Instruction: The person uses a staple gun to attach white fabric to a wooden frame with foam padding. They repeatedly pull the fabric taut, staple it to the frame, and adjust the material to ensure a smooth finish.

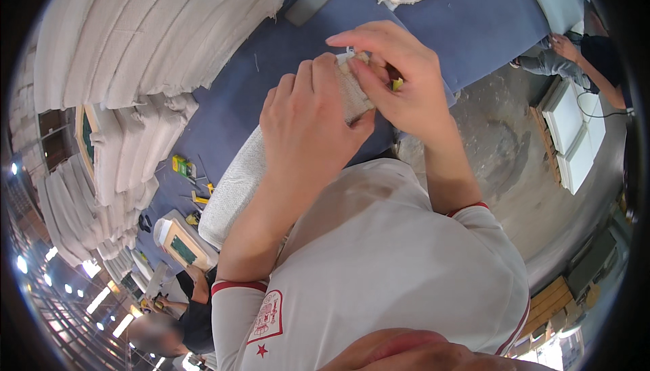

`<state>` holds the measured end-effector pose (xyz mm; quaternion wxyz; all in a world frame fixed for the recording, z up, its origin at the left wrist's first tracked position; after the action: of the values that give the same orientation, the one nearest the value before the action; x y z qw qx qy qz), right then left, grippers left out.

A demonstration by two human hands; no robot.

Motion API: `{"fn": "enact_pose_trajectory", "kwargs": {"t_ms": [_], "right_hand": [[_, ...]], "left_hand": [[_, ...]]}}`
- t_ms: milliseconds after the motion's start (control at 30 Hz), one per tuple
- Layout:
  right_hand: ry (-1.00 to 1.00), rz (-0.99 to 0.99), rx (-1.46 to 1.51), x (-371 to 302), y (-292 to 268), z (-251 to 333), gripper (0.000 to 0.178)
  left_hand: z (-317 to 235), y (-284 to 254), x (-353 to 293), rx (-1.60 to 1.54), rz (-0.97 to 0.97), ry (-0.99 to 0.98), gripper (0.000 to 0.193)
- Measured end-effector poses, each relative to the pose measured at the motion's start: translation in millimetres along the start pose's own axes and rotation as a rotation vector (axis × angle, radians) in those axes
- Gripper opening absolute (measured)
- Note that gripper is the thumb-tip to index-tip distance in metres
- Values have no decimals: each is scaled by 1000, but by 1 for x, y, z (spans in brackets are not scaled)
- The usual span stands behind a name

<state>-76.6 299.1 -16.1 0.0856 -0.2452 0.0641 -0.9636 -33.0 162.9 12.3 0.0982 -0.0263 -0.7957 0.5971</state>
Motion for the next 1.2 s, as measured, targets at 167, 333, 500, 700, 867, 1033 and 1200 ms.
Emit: {"fn": "enact_pose_trajectory", "kwargs": {"t_ms": [167, 333, 500, 700, 867, 1033, 1200], "right_hand": [[-22, -3, 150, -4, -5, -17, 41], [467, -843, 1013, -83, 6, -170, 32], [858, -606, 410, -203, 84, -271, 25], [497, -412, -219, -226, 78, -262, 45], [515, -413, -623, -256, 26, -246, 67], [716, -315, -649, -278, 17, -266, 87], [925, -109, -705, -248, 10, -291, 94]], "left_hand": [[0, 0, 4, 22, -35, 51, 72], [6, -9, 13, 92, -67, 184, 74], [23, -9, 27, 200, -36, 264, 64], [46, -7, 48, 285, -30, 295, 55], [69, -5, 63, 272, 6, 281, 53], [79, -7, 75, 278, -117, 360, 53], [89, -7, 86, 270, -106, 353, 55]]}}
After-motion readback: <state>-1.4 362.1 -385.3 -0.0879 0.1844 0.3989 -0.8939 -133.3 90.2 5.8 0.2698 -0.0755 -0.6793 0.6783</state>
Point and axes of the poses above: each hand's wrist, its own x-axis towards the middle knuckle, its own y-axis out of the palm, z = x × y, the point moved 8 cm from there along x, towards the middle knuckle, and after that the axes turned 4 degrees about -y, right-handed, at the moved point
